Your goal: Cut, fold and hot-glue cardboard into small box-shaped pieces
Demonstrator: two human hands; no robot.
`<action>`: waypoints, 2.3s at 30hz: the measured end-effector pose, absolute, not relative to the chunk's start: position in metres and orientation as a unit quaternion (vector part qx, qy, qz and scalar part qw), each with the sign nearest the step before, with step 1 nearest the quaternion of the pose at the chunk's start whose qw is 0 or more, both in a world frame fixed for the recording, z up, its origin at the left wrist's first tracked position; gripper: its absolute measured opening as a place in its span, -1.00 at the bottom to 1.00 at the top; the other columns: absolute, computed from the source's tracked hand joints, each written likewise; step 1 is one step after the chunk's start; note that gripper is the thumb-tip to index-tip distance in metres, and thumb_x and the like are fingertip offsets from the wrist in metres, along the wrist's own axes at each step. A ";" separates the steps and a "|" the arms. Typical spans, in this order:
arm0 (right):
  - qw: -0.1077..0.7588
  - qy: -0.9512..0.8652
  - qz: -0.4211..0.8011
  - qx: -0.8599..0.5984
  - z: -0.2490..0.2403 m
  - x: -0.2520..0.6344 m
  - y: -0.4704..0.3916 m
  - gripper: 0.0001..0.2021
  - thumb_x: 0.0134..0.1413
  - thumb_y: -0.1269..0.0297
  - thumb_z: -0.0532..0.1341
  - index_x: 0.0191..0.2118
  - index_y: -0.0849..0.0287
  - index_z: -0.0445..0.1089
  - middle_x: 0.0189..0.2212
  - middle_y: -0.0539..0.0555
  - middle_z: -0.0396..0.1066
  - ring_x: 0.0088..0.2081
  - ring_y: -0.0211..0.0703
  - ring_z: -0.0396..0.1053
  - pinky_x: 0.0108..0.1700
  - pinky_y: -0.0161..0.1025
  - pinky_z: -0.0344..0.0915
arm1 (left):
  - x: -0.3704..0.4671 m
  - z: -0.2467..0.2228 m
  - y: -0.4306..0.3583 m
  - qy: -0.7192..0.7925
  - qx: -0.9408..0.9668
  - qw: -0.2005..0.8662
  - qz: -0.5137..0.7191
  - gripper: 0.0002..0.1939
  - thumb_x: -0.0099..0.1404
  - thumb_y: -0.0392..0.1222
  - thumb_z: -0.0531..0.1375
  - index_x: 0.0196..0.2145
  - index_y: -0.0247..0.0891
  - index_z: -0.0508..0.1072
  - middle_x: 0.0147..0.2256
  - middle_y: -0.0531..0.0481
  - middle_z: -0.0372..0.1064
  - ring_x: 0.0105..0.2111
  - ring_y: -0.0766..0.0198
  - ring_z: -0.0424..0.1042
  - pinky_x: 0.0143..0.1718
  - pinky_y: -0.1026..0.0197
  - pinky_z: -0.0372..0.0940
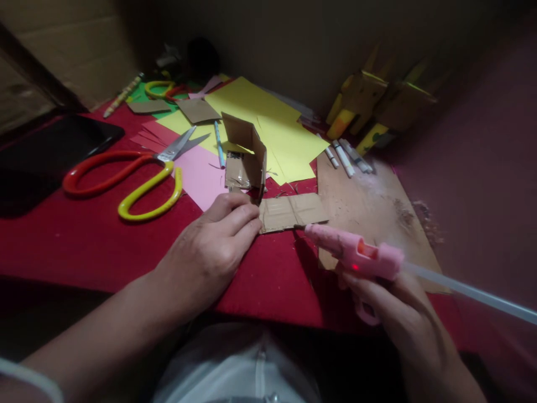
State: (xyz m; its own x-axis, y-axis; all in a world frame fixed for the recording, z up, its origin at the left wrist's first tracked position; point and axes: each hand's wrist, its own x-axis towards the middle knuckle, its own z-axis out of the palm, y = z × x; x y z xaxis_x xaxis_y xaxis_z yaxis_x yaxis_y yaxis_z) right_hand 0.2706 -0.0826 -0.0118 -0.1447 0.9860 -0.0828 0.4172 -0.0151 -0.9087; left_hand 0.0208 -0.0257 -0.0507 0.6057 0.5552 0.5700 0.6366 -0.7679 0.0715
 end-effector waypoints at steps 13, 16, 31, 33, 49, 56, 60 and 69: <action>0.330 -0.635 0.427 -0.553 -0.009 0.270 -0.082 -0.61 0.22 0.24 0.15 0.16 -0.02 0.37 0.17 0.03 0.36 0.23 0.16 0.25 0.25 0.08 0.23 | 0.019 -0.052 -0.026 -0.341 -0.891 0.076 -0.288 -0.75 0.40 -0.37 0.00 -0.15 -0.48 0.45 -0.13 -0.21 0.42 -0.02 -0.02 0.26 -0.01 -0.03 0.36; 0.333 -0.628 0.427 -0.559 -0.011 0.274 -0.083 -0.60 0.23 0.20 0.15 0.17 -0.02 0.36 0.18 0.05 0.35 0.26 0.17 0.19 0.25 0.09 0.22 | 0.020 -0.052 -0.026 -0.342 -0.892 0.073 -0.286 -0.75 0.41 -0.36 0.00 -0.17 -0.47 0.46 -0.13 -0.21 0.43 -0.03 -0.01 0.27 -0.02 -0.03 0.37; 0.330 -0.616 0.436 -0.567 -0.011 0.273 -0.083 -0.60 0.22 0.18 0.16 0.17 -0.03 0.36 0.17 0.05 0.37 0.26 0.16 0.18 0.24 0.06 0.22 | 0.021 -0.052 -0.026 -0.345 -0.892 0.068 -0.284 -0.76 0.39 -0.37 0.02 -0.16 -0.50 0.46 -0.14 -0.23 0.43 -0.02 -0.01 0.25 0.01 0.00 0.34; 0.332 -0.624 0.436 -0.558 -0.011 0.272 -0.083 -0.60 0.23 0.21 0.15 0.17 -0.04 0.36 0.19 0.03 0.34 0.26 0.13 0.19 0.27 0.03 0.19 | 0.021 -0.052 -0.026 -0.345 -0.893 0.068 -0.282 -0.76 0.39 -0.37 0.01 -0.16 -0.49 0.46 -0.13 -0.23 0.43 -0.02 -0.01 0.25 0.01 -0.01 0.34; 0.329 -0.629 0.446 -0.545 -0.009 0.266 -0.081 -0.60 0.24 0.25 0.13 0.19 0.00 0.34 0.20 0.04 0.33 0.22 0.13 0.26 0.26 0.07 0.20 | 0.022 -0.051 -0.025 -0.342 -0.892 0.072 -0.288 -0.73 0.41 -0.36 -0.02 -0.17 -0.50 0.46 -0.15 -0.24 0.44 -0.03 -0.02 0.26 -0.03 -0.05 0.37; 0.313 -0.640 0.452 -0.537 -0.007 0.257 -0.082 -0.60 0.26 0.23 0.12 0.19 -0.03 0.33 0.11 0.04 0.42 0.17 0.14 0.32 0.24 0.11 0.23 | 0.021 -0.051 -0.025 -0.335 -0.894 0.072 -0.289 -0.74 0.40 -0.37 0.01 -0.17 -0.56 0.47 -0.14 -0.27 0.43 -0.03 -0.05 0.25 0.00 -0.05 0.34; 0.290 -0.650 0.451 -0.538 -0.008 0.253 -0.083 -0.58 0.27 0.23 0.10 0.22 -0.02 0.29 0.08 0.05 0.44 0.19 0.15 0.30 0.26 0.16 0.18 | 0.021 -0.052 -0.025 -0.339 -0.893 0.070 -0.289 -0.74 0.41 -0.35 0.01 -0.17 -0.53 0.46 -0.14 -0.24 0.43 -0.03 -0.03 0.26 0.00 -0.02 0.35; 0.270 -0.688 0.437 -0.514 -0.007 0.247 -0.080 -0.53 0.26 0.34 0.11 0.26 -0.04 0.23 0.19 0.04 0.33 0.21 0.08 0.27 0.27 0.02 0.20 | 0.021 -0.053 -0.027 -0.339 -0.892 0.066 -0.293 -0.72 0.41 -0.34 0.00 -0.17 -0.55 0.47 -0.15 -0.26 0.43 -0.03 -0.02 0.25 0.00 -0.01 0.34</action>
State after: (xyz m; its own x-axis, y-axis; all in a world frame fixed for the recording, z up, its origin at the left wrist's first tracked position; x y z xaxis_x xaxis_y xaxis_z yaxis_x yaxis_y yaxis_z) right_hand 0.2465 -0.0799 -0.0069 -0.3268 0.9419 -0.0776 0.4710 0.0911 -0.8774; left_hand 0.0212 -0.0271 -0.0534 0.5984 0.5659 0.5671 0.6436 -0.7611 0.0805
